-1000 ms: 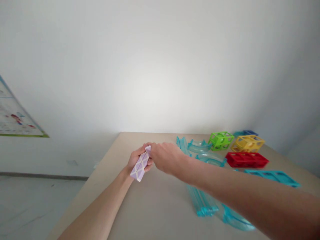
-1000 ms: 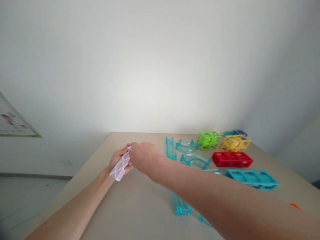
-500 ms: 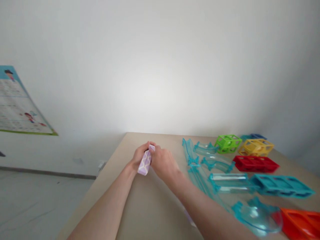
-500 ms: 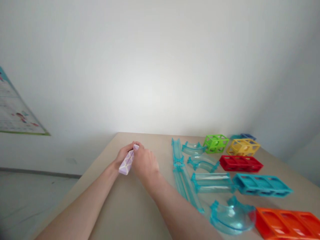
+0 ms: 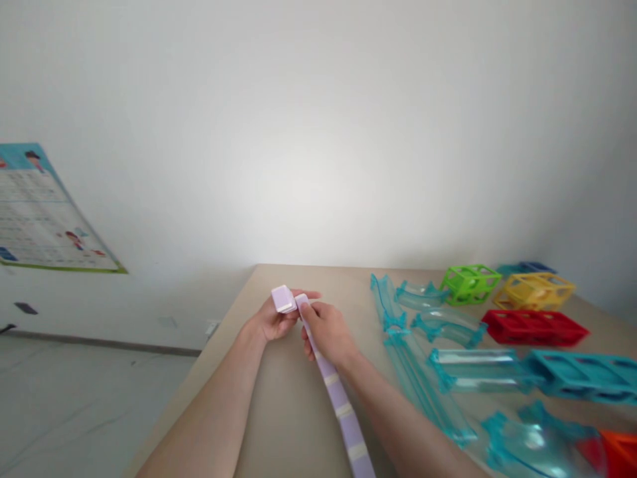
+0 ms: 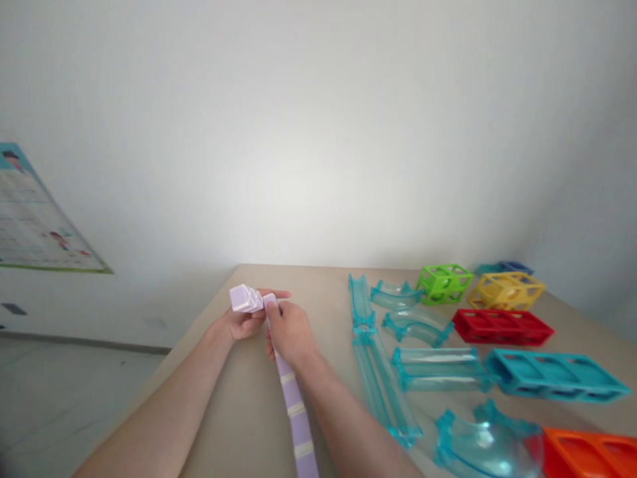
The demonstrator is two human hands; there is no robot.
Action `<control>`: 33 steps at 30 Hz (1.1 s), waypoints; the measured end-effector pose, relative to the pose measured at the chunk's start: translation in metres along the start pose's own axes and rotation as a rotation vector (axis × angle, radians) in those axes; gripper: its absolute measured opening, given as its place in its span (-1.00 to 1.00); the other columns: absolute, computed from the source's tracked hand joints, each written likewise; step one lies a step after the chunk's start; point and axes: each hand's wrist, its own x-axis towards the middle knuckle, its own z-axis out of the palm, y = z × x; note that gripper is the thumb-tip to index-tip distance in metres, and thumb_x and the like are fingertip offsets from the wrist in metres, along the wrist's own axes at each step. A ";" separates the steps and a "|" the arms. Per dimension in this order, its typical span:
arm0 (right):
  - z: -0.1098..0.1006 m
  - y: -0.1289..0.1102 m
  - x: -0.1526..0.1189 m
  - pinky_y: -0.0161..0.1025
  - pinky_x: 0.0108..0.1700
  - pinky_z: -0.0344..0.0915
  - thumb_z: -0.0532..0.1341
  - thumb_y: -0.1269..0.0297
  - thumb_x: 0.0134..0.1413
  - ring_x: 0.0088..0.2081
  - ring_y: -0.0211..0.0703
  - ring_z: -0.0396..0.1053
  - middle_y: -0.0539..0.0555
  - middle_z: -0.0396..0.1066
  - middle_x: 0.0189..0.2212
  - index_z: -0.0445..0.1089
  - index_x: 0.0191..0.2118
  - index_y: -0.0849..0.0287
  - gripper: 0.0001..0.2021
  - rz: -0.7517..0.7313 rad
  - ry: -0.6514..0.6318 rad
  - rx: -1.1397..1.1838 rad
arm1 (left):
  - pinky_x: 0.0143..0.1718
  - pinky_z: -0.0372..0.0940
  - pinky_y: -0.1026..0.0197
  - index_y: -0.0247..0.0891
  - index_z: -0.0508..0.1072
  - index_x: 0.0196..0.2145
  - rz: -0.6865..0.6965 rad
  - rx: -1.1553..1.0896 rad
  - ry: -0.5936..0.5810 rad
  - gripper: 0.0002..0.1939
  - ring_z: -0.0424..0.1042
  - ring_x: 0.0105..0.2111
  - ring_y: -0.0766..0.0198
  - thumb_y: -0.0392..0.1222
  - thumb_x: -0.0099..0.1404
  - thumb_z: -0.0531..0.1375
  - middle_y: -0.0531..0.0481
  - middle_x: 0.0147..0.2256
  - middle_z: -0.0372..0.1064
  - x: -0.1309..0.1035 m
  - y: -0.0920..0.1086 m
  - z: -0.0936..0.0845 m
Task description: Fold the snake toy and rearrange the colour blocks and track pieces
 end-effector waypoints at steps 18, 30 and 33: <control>0.017 0.025 0.001 -0.37 -0.82 0.11 0.09 0.03 0.15 -0.82 -0.30 0.18 -0.10 0.24 -0.74 0.26 -0.48 0.19 -0.66 0.152 0.122 0.620 | -0.87 -0.07 0.49 -0.34 0.42 -0.11 -0.203 0.059 0.081 -0.67 0.00 -0.87 0.48 -0.10 0.39 -0.03 0.23 -0.79 0.00 0.003 -0.002 0.008; 0.010 0.015 -0.004 -0.40 -0.80 0.04 -0.12 0.14 0.27 -0.81 -0.36 0.07 -0.13 0.16 -0.73 0.20 -0.39 0.16 -0.69 0.289 0.034 0.988 | -0.48 0.29 0.29 -0.34 0.49 -0.27 0.523 0.421 0.172 -0.58 0.32 -0.57 0.39 0.04 0.03 0.36 0.02 -0.47 0.40 0.009 -0.017 0.023; 0.013 0.015 -0.005 -0.39 -0.80 0.09 -0.11 0.13 0.27 -0.81 -0.33 0.11 -0.13 0.18 -0.73 0.22 -0.34 0.18 -0.70 0.287 0.059 0.961 | -0.46 0.26 0.31 -0.33 0.50 -0.31 0.579 0.547 0.246 -0.65 0.33 -0.53 0.36 -0.05 0.00 0.38 0.03 -0.47 0.42 0.009 -0.016 0.024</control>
